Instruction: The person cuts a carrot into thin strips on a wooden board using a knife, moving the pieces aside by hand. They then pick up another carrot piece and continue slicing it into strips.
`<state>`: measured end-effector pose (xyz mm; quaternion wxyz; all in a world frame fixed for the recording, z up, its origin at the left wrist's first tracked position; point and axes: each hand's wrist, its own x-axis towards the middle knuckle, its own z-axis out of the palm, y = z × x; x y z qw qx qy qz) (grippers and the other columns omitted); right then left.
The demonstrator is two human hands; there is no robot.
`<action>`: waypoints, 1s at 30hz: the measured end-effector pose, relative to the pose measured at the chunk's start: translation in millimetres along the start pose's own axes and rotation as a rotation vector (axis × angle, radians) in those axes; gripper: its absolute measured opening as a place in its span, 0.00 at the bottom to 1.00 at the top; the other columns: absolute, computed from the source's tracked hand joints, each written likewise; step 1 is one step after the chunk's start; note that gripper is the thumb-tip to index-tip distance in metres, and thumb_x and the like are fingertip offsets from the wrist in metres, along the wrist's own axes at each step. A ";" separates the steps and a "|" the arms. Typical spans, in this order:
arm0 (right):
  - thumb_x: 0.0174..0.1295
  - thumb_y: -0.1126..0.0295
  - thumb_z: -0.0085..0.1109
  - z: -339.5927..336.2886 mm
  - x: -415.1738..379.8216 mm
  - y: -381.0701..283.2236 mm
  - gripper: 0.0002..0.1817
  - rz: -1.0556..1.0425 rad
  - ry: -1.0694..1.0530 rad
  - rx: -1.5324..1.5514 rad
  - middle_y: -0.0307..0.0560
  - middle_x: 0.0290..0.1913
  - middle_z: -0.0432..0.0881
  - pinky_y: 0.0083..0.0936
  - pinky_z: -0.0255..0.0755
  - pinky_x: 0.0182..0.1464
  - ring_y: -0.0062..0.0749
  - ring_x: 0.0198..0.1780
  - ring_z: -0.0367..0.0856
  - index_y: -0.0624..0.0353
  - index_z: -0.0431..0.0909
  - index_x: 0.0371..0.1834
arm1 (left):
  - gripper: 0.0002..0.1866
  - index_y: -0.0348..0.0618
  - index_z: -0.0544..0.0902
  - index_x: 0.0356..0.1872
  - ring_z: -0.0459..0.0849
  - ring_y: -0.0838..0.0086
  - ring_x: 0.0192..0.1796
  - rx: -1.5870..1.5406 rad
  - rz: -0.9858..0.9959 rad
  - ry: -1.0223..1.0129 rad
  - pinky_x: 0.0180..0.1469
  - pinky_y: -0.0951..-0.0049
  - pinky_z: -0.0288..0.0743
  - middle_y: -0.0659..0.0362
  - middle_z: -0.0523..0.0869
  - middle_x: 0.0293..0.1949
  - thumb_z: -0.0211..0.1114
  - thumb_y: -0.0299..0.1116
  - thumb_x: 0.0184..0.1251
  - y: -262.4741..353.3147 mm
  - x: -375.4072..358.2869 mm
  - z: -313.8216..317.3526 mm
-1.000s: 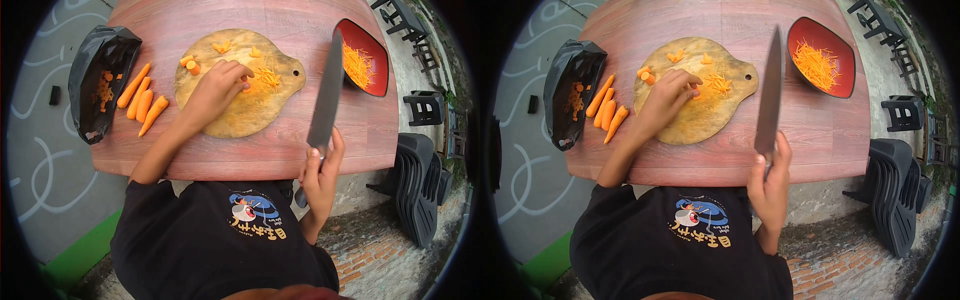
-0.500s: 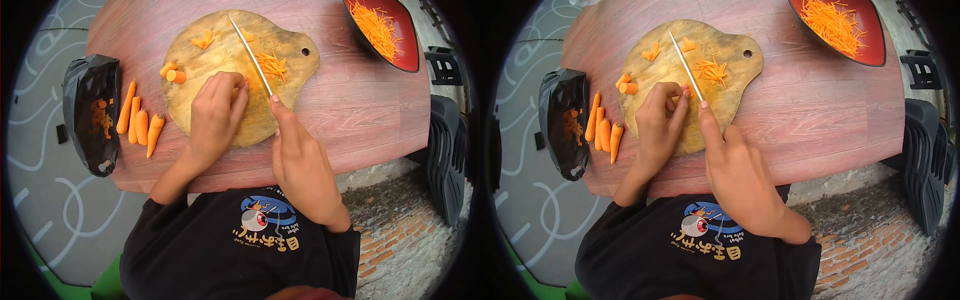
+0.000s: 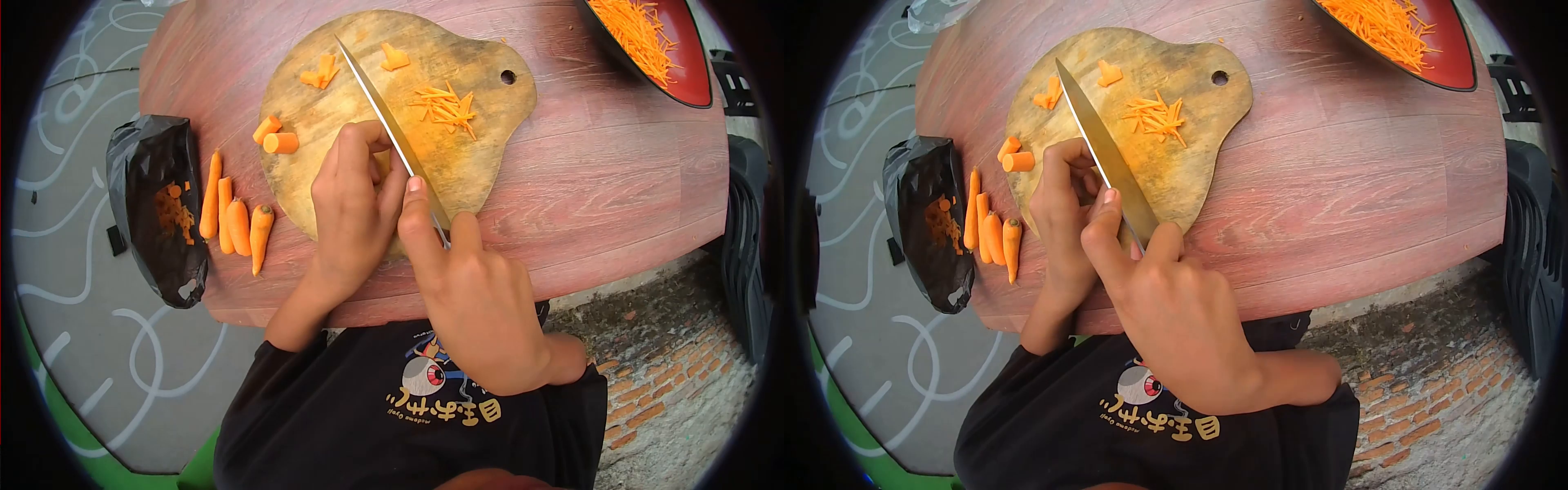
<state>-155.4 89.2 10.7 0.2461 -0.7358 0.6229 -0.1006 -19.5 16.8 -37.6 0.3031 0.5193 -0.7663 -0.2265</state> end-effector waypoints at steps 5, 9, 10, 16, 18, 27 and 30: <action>0.70 0.73 0.56 2.4 -0.8 0.3 0.24 -0.055 0.061 -0.102 0.47 0.30 0.74 0.29 0.75 0.17 0.34 0.19 0.83 0.59 0.69 0.69 | 0.17 0.37 0.76 0.46 0.73 0.72 0.27 -0.031 -0.043 -0.015 0.30 0.70 0.71 0.55 0.80 0.34 0.70 0.14 0.57 -3.2 -0.8 1.3; 0.72 0.72 0.56 3.5 -1.4 3.1 0.24 -0.071 0.064 -0.094 0.47 0.29 0.73 0.29 0.74 0.16 0.34 0.18 0.82 0.60 0.68 0.70 | 0.17 0.39 0.74 0.43 0.73 0.73 0.27 -0.051 -0.090 -0.038 0.29 0.70 0.70 0.57 0.76 0.31 0.70 0.15 0.55 -1.7 -1.6 -1.0; 0.72 0.72 0.56 3.0 -1.4 4.7 0.23 -0.084 0.057 -0.082 0.48 0.29 0.73 0.30 0.74 0.16 0.34 0.18 0.82 0.60 0.68 0.70 | 0.17 0.39 0.73 0.42 0.72 0.73 0.27 -0.055 -0.087 -0.041 0.29 0.70 0.70 0.58 0.75 0.30 0.71 0.15 0.55 -1.3 -1.5 -0.9; 0.72 0.73 0.55 -3.1 1.3 12.6 0.23 -0.108 0.010 0.047 0.50 0.29 0.74 0.31 0.74 0.16 0.36 0.17 0.81 0.63 0.68 0.69 | 0.18 0.40 0.72 0.40 0.72 0.73 0.26 -0.048 -0.086 -0.034 0.28 0.71 0.69 0.59 0.74 0.30 0.71 0.15 0.55 -5.5 -3.0 0.7; 0.71 0.73 0.55 -3.8 2.5 11.9 0.24 -0.095 0.001 0.064 0.51 0.29 0.74 0.32 0.74 0.16 0.37 0.17 0.81 0.63 0.68 0.69 | 0.17 0.40 0.72 0.40 0.72 0.73 0.26 -0.057 -0.091 -0.040 0.28 0.71 0.69 0.59 0.74 0.30 0.71 0.15 0.55 -4.8 -2.4 0.9; 0.70 0.73 0.54 3.8 14.0 0.3 0.25 -0.006 -0.063 0.125 0.54 0.31 0.75 0.36 0.78 0.19 0.43 0.20 0.84 0.57 0.65 0.70 | 0.14 0.40 0.72 0.39 0.72 0.73 0.26 -0.085 -0.126 -0.025 0.28 0.71 0.69 0.59 0.74 0.29 0.69 0.19 0.60 -5.0 -2.4 0.1; 0.70 0.73 0.53 6.9 25.6 -0.9 0.25 0.033 -0.043 0.064 0.56 0.32 0.77 0.38 0.80 0.22 0.47 0.23 0.85 0.57 0.64 0.71 | 0.11 0.40 0.72 0.39 0.73 0.71 0.26 0.039 -0.084 -0.009 0.29 0.69 0.69 0.58 0.75 0.28 0.67 0.22 0.66 -5.2 -2.5 2.4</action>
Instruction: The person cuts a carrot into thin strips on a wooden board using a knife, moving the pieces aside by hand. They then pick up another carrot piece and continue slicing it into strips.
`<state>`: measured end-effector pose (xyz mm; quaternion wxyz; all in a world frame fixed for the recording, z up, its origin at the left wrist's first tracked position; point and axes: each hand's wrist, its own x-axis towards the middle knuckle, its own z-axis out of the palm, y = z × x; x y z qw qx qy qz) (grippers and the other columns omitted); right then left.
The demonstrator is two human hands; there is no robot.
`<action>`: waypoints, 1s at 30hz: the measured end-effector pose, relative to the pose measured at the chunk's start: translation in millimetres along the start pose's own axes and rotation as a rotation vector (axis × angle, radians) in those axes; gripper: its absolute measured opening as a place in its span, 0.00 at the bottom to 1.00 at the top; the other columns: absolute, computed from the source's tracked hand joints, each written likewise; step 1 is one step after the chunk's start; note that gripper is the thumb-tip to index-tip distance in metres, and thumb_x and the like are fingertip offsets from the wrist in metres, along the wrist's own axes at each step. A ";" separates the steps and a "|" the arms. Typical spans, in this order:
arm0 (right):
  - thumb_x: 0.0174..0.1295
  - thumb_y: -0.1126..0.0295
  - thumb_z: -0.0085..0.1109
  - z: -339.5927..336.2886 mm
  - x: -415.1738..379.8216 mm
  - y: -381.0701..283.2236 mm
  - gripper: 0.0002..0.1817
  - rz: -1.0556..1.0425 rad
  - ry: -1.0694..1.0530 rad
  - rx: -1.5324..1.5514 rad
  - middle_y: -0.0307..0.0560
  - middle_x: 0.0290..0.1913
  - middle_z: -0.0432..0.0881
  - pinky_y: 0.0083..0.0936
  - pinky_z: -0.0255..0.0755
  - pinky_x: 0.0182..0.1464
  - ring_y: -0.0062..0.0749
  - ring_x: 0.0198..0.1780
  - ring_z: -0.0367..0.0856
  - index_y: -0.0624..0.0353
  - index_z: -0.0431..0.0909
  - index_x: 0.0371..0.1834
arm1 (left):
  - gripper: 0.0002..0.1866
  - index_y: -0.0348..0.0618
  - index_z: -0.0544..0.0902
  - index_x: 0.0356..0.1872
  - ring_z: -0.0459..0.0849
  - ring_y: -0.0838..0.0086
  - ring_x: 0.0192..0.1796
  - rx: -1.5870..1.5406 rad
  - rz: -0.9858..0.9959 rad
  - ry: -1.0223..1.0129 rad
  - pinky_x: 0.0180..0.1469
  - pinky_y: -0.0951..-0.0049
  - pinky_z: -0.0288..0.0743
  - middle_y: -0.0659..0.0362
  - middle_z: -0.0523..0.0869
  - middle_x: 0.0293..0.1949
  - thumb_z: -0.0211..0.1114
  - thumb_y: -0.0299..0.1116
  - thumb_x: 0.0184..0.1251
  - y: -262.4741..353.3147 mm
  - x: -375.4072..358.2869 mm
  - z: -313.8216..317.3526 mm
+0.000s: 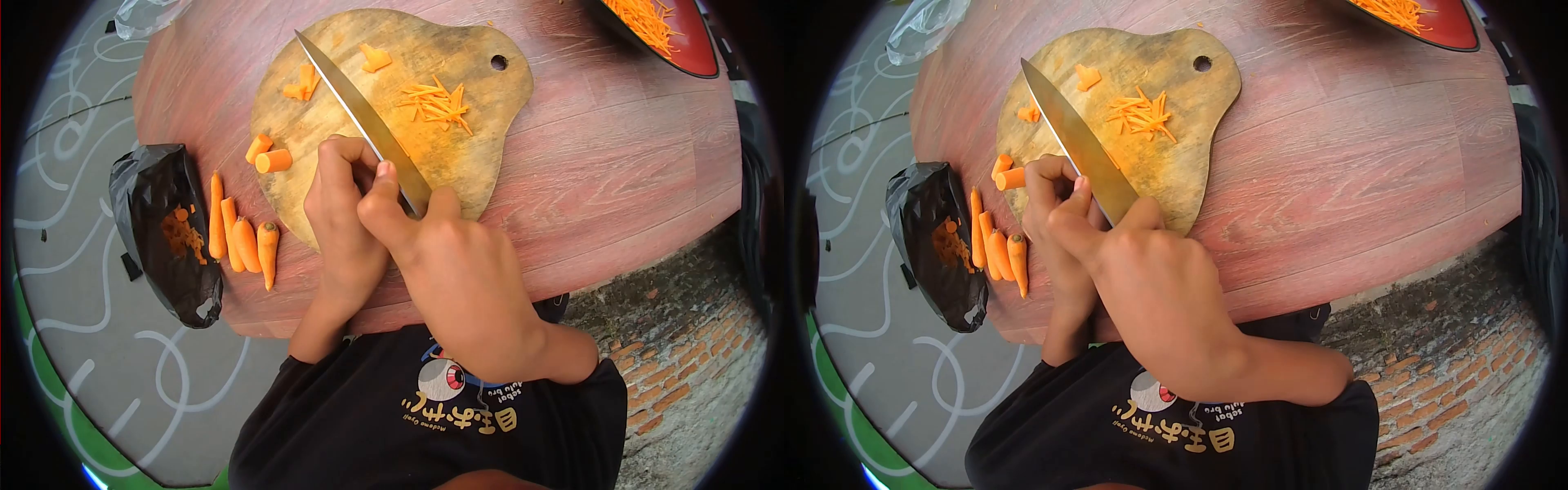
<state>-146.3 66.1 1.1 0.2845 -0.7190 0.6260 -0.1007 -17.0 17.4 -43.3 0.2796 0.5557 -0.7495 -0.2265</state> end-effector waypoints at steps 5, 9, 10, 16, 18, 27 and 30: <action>0.70 0.74 0.53 -5.0 2.1 2.5 0.25 -0.037 0.061 0.109 0.57 0.34 0.78 0.38 0.81 0.24 0.48 0.26 0.87 0.57 0.65 0.70 | 0.08 0.39 0.72 0.38 0.75 0.69 0.26 0.075 0.160 0.058 0.29 0.67 0.70 0.56 0.76 0.28 0.65 0.22 0.71 -1.1 2.1 0.9; 0.70 0.74 0.53 -6.7 -1.4 -1.4 0.25 -0.039 0.058 0.080 0.57 0.34 0.78 0.38 0.81 0.24 0.48 0.26 0.87 0.57 0.65 0.70 | 0.07 0.39 0.72 0.37 0.76 0.69 0.26 0.057 0.046 0.021 0.29 0.67 0.70 0.56 0.76 0.28 0.64 0.23 0.72 5.0 1.9 -3.1; 0.69 0.74 0.53 -7.1 -1.8 -1.8 0.25 -0.034 0.056 0.075 0.57 0.34 0.78 0.38 0.81 0.24 0.48 0.26 0.87 0.57 0.64 0.70 | 0.07 0.39 0.72 0.37 0.76 0.69 0.26 0.061 0.046 0.022 0.29 0.67 0.70 0.56 0.76 0.28 0.64 0.23 0.72 4.5 1.7 -2.8; 0.70 0.74 0.53 -3.8 0.0 0.3 0.25 -0.032 0.030 0.110 0.59 0.34 0.78 0.40 0.81 0.25 0.51 0.27 0.87 0.58 0.64 0.70 | 0.08 0.38 0.72 0.37 0.76 0.67 0.26 0.056 -0.010 -0.005 0.29 0.66 0.70 0.55 0.77 0.28 0.64 0.24 0.72 6.3 1.5 -3.2; 0.70 0.74 0.53 -2.5 6.1 3.8 0.25 -0.041 0.015 0.139 0.60 0.34 0.79 0.41 0.81 0.25 0.52 0.27 0.87 0.59 0.63 0.69 | 0.08 0.38 0.72 0.37 0.76 0.66 0.26 0.055 0.075 0.042 0.29 0.66 0.70 0.54 0.76 0.27 0.65 0.24 0.73 -0.1 1.9 2.3; 0.71 0.73 0.52 -1.0 10.8 1.6 0.23 -0.074 0.156 0.208 0.64 0.34 0.80 0.45 0.82 0.28 0.58 0.29 0.87 0.60 0.65 0.68 | 0.08 0.39 0.73 0.37 0.74 0.65 0.25 0.032 0.115 0.071 0.29 0.65 0.70 0.53 0.76 0.25 0.65 0.26 0.74 -1.2 0.7 -0.9; 0.71 0.73 0.52 -1.0 7.3 0.3 0.22 -0.048 0.097 0.201 0.63 0.34 0.80 0.44 0.82 0.27 0.57 0.29 0.87 0.60 0.65 0.67 | 0.08 0.38 0.73 0.37 0.74 0.67 0.24 0.025 0.077 0.053 0.29 0.65 0.69 0.53 0.75 0.25 0.64 0.25 0.74 -1.0 1.2 -0.8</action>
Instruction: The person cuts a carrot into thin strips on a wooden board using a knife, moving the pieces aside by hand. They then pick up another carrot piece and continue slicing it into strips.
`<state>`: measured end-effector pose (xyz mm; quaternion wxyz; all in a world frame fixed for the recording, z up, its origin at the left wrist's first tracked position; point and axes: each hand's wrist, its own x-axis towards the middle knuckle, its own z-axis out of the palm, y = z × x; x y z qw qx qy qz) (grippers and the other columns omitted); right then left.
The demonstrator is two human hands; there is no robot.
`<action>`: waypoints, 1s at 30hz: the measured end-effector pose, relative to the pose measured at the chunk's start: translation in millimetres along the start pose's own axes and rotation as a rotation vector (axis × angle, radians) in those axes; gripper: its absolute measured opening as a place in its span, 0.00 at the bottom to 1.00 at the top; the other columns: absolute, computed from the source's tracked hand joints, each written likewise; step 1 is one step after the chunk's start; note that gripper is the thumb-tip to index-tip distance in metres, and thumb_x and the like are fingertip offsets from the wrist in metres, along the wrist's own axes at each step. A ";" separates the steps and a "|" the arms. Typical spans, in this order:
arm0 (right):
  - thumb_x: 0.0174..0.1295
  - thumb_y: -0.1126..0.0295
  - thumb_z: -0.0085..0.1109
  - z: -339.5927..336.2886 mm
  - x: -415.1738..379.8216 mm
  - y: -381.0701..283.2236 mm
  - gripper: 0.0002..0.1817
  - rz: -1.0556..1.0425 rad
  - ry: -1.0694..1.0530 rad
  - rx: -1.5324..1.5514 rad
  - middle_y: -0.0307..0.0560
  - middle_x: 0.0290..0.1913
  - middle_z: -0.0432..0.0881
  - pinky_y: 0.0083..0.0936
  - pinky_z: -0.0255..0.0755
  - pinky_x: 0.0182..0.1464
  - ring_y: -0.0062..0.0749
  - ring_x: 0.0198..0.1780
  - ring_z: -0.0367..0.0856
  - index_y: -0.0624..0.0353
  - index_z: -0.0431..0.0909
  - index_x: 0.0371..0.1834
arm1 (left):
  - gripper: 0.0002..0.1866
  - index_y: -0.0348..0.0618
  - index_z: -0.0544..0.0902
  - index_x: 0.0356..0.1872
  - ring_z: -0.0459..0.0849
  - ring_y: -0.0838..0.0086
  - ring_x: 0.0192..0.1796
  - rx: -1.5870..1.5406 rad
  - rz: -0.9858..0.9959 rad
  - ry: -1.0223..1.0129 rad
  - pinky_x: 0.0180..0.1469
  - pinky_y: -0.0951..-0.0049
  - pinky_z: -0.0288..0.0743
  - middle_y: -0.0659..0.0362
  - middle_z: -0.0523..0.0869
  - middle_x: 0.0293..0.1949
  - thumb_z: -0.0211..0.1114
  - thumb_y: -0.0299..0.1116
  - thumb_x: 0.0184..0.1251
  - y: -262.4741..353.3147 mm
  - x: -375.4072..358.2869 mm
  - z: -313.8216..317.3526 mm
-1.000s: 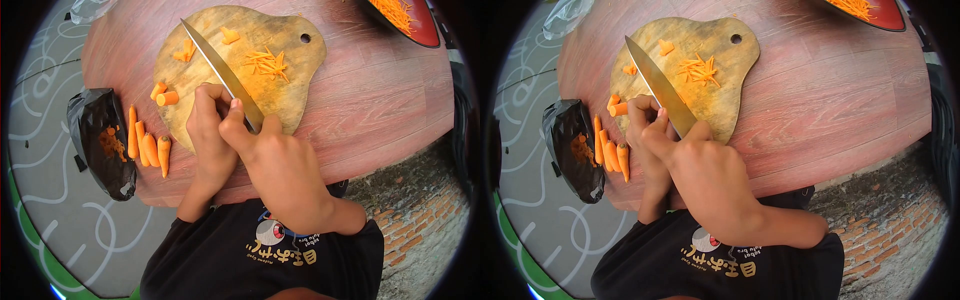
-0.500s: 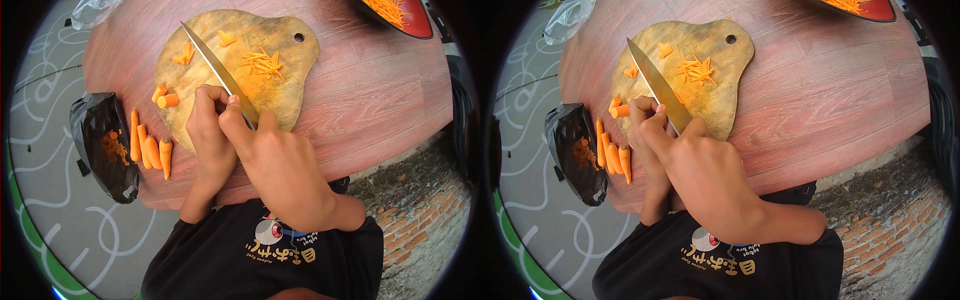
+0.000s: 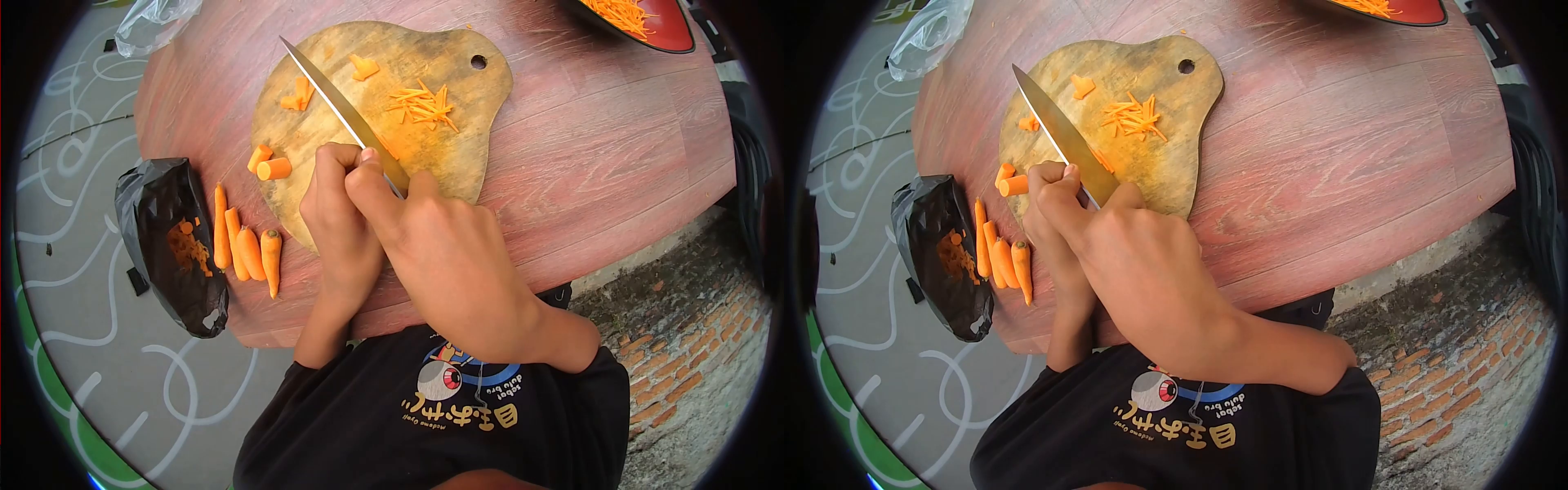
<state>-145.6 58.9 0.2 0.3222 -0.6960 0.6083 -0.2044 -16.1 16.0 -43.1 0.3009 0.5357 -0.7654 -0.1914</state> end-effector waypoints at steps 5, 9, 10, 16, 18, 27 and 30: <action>0.70 0.73 0.53 3.2 0.8 -3.9 0.23 0.042 -0.014 -0.020 0.62 0.34 0.80 0.43 0.82 0.27 0.54 0.29 0.88 0.56 0.65 0.68 | 0.08 0.38 0.73 0.36 0.74 0.67 0.24 0.012 -0.006 -0.005 0.29 0.66 0.69 0.54 0.75 0.25 0.63 0.25 0.75 2.6 0.0 -1.6; 0.70 0.73 0.53 5.8 5.4 -6.4 0.22 0.070 -0.013 -0.052 0.62 0.33 0.80 0.42 0.83 0.27 0.54 0.29 0.88 0.55 0.66 0.67 | 0.07 0.36 0.75 0.37 0.76 0.67 0.26 -0.023 -0.014 0.000 0.30 0.67 0.71 0.54 0.77 0.28 0.64 0.25 0.74 -2.9 -1.1 1.8; 0.70 0.73 0.53 6.4 9.7 -3.6 0.22 0.049 -0.006 -0.020 0.62 0.33 0.80 0.41 0.83 0.28 0.53 0.29 0.88 0.55 0.67 0.67 | 0.06 0.36 0.75 0.38 0.76 0.66 0.26 -0.001 0.110 0.045 0.31 0.67 0.71 0.54 0.78 0.29 0.64 0.25 0.74 -5.4 -0.4 3.7; 0.70 0.74 0.52 6.2 10.6 -0.1 0.21 0.002 0.042 0.002 0.63 0.34 0.80 0.40 0.83 0.29 0.54 0.30 0.88 0.59 0.67 0.66 | 0.06 0.36 0.76 0.38 0.78 0.68 0.27 -0.006 0.096 0.059 0.31 0.67 0.72 0.54 0.79 0.30 0.64 0.26 0.75 -3.5 1.6 1.7; 0.70 0.74 0.52 4.9 7.7 -1.1 0.21 -0.006 0.031 -0.004 0.64 0.34 0.80 0.41 0.83 0.29 0.54 0.30 0.88 0.60 0.66 0.66 | 0.07 0.37 0.75 0.38 0.78 0.68 0.26 -0.010 0.061 0.045 0.30 0.67 0.71 0.54 0.79 0.28 0.64 0.26 0.75 -1.1 1.4 0.1; 0.70 0.74 0.52 10.9 7.4 -3.8 0.22 0.022 0.004 -0.054 0.65 0.35 0.81 0.41 0.83 0.29 0.56 0.31 0.88 0.59 0.65 0.67 | 0.09 0.38 0.73 0.36 0.75 0.69 0.24 -0.014 -0.004 0.029 0.29 0.66 0.69 0.55 0.77 0.25 0.64 0.27 0.76 -3.3 0.7 0.5; 0.66 0.70 0.60 16.3 12.7 -2.0 0.26 -0.047 0.141 -0.184 0.50 0.29 0.82 0.24 0.81 0.25 0.31 0.27 0.88 0.54 0.70 0.68 | 0.09 0.37 0.73 0.36 0.75 0.69 0.25 -0.038 0.052 0.065 0.29 0.66 0.69 0.54 0.77 0.25 0.64 0.27 0.76 -6.6 1.9 2.1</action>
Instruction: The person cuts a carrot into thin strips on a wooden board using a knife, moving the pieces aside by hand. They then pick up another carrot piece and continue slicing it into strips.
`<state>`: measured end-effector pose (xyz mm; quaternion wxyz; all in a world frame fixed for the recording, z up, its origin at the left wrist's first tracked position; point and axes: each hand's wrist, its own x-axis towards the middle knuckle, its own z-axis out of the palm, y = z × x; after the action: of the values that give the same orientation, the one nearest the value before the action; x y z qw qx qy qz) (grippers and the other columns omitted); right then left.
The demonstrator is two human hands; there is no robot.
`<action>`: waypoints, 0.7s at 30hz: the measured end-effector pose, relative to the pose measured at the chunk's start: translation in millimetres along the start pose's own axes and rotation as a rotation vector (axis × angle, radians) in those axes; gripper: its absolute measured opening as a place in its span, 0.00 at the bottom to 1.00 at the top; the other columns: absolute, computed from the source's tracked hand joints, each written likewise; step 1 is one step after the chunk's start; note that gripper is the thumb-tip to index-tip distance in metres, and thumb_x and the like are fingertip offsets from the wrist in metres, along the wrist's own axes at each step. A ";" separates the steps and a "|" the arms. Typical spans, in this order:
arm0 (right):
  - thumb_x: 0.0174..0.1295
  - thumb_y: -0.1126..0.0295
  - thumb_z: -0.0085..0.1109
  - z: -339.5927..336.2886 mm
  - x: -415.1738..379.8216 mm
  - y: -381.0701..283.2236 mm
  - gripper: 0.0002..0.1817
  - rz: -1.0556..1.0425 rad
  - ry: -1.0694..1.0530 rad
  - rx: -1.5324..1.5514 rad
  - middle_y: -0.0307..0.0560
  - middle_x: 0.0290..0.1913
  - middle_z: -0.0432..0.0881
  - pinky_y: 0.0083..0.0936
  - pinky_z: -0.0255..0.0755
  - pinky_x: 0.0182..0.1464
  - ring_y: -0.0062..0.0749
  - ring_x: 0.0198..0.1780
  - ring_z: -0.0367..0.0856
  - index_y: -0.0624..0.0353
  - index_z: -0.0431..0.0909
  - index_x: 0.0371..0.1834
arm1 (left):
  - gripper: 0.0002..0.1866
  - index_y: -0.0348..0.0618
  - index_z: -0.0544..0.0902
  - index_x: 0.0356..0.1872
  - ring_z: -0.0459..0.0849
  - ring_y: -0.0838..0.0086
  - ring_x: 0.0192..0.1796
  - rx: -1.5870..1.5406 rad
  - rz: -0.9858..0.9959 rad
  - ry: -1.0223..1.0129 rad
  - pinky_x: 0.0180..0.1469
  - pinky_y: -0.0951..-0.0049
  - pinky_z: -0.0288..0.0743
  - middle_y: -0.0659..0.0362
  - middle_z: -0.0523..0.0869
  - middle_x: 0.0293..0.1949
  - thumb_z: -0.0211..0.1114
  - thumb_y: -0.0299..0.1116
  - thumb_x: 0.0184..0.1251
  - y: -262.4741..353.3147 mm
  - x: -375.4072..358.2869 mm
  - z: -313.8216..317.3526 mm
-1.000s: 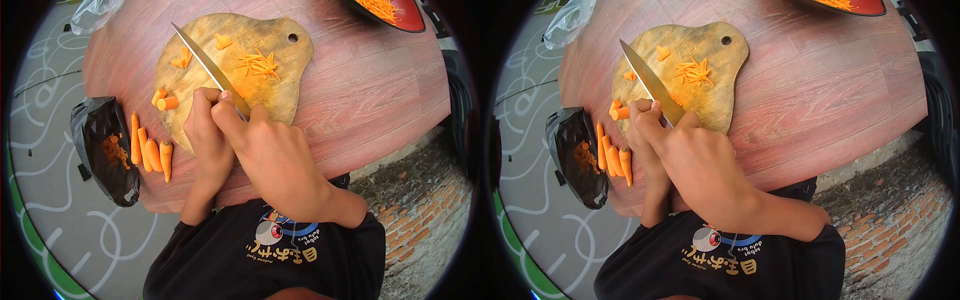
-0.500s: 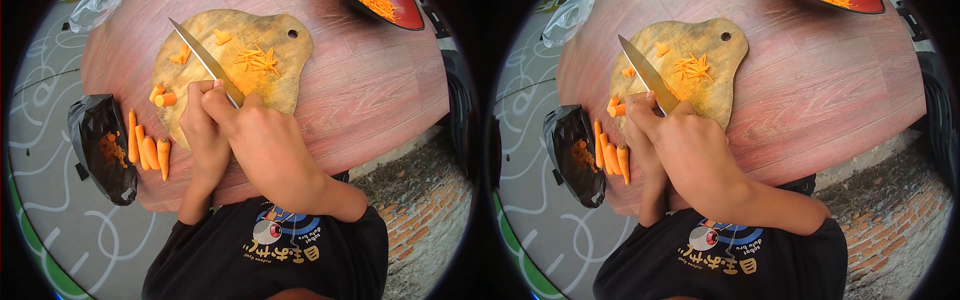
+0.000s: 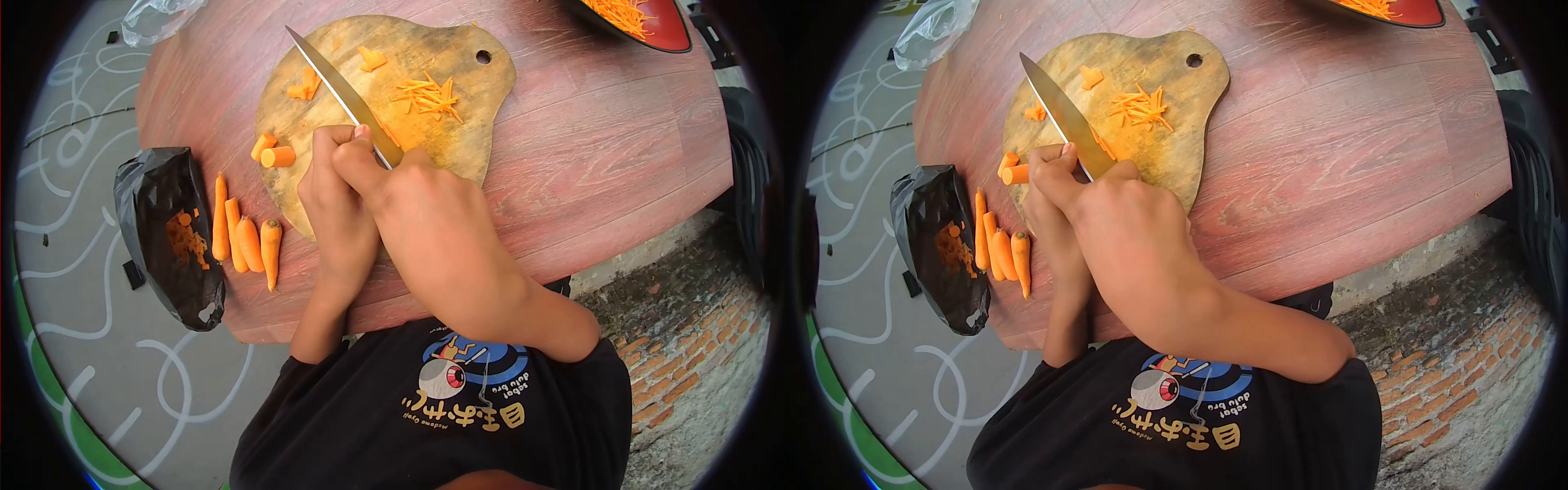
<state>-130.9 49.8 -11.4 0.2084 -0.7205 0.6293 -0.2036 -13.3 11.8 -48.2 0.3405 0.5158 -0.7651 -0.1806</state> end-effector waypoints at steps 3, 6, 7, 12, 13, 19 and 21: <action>0.70 0.74 0.52 -6.2 0.4 -1.2 0.22 0.044 -0.089 0.141 0.65 0.34 0.81 0.42 0.84 0.31 0.55 0.32 0.88 0.59 0.67 0.67 | 0.09 0.37 0.72 0.38 0.74 0.69 0.26 -0.027 0.025 0.019 0.29 0.66 0.69 0.53 0.77 0.26 0.64 0.26 0.76 1.0 -0.3 -0.2; 0.70 0.75 0.53 -10.2 -6.0 -1.5 0.24 0.035 -0.070 0.129 0.66 0.34 0.81 0.42 0.84 0.31 0.56 0.32 0.88 0.61 0.66 0.68 | 0.11 0.38 0.68 0.40 0.74 0.70 0.26 -0.075 -0.037 0.007 0.29 0.66 0.69 0.54 0.76 0.27 0.64 0.26 0.76 -1.8 -1.5 -0.8; 0.70 0.75 0.52 -11.4 -9.4 -3.5 0.24 0.038 -0.075 0.108 0.66 0.34 0.81 0.42 0.84 0.31 0.56 0.32 0.88 0.62 0.65 0.69 | 0.12 0.39 0.66 0.40 0.73 0.71 0.26 -0.108 -0.116 -0.009 0.29 0.66 0.69 0.54 0.75 0.27 0.64 0.26 0.76 -2.5 -2.2 -1.3; 0.70 0.75 0.52 -11.4 -11.8 -6.6 0.24 0.035 -0.101 0.086 0.68 0.35 0.81 0.42 0.83 0.30 0.57 0.31 0.88 0.65 0.64 0.69 | 0.14 0.40 0.64 0.40 0.72 0.71 0.25 -0.153 -0.108 -0.001 0.28 0.66 0.68 0.54 0.74 0.26 0.64 0.27 0.77 0.5 -3.9 -1.4; 0.70 0.75 0.52 -10.8 -11.1 -6.8 0.24 0.044 -0.104 0.082 0.68 0.35 0.81 0.42 0.84 0.31 0.57 0.32 0.88 0.65 0.64 0.69 | 0.13 0.40 0.64 0.40 0.73 0.70 0.25 -0.153 -0.106 0.001 0.27 0.65 0.68 0.54 0.74 0.26 0.64 0.27 0.77 0.8 -3.4 -1.5; 0.70 0.75 0.52 -4.8 -4.5 -6.2 0.24 0.056 -0.107 0.090 0.68 0.36 0.82 0.43 0.84 0.33 0.57 0.34 0.88 0.64 0.65 0.69 | 0.14 0.40 0.65 0.40 0.73 0.67 0.24 -0.100 -0.091 -0.003 0.27 0.64 0.68 0.52 0.75 0.26 0.64 0.28 0.77 2.6 -2.0 -2.4; 0.70 0.75 0.52 -7.9 -5.7 -7.0 0.24 0.052 -0.115 0.077 0.68 0.36 0.82 0.43 0.84 0.33 0.57 0.34 0.88 0.63 0.65 0.69 | 0.14 0.40 0.64 0.40 0.73 0.67 0.24 -0.127 -0.110 -0.008 0.27 0.64 0.68 0.52 0.75 0.25 0.64 0.28 0.77 4.5 -1.5 -3.9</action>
<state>-130.2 56.0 -1.1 0.2770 -0.7058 0.6265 -0.1805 -13.2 15.3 -43.2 0.3588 0.5337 -0.7241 -0.2491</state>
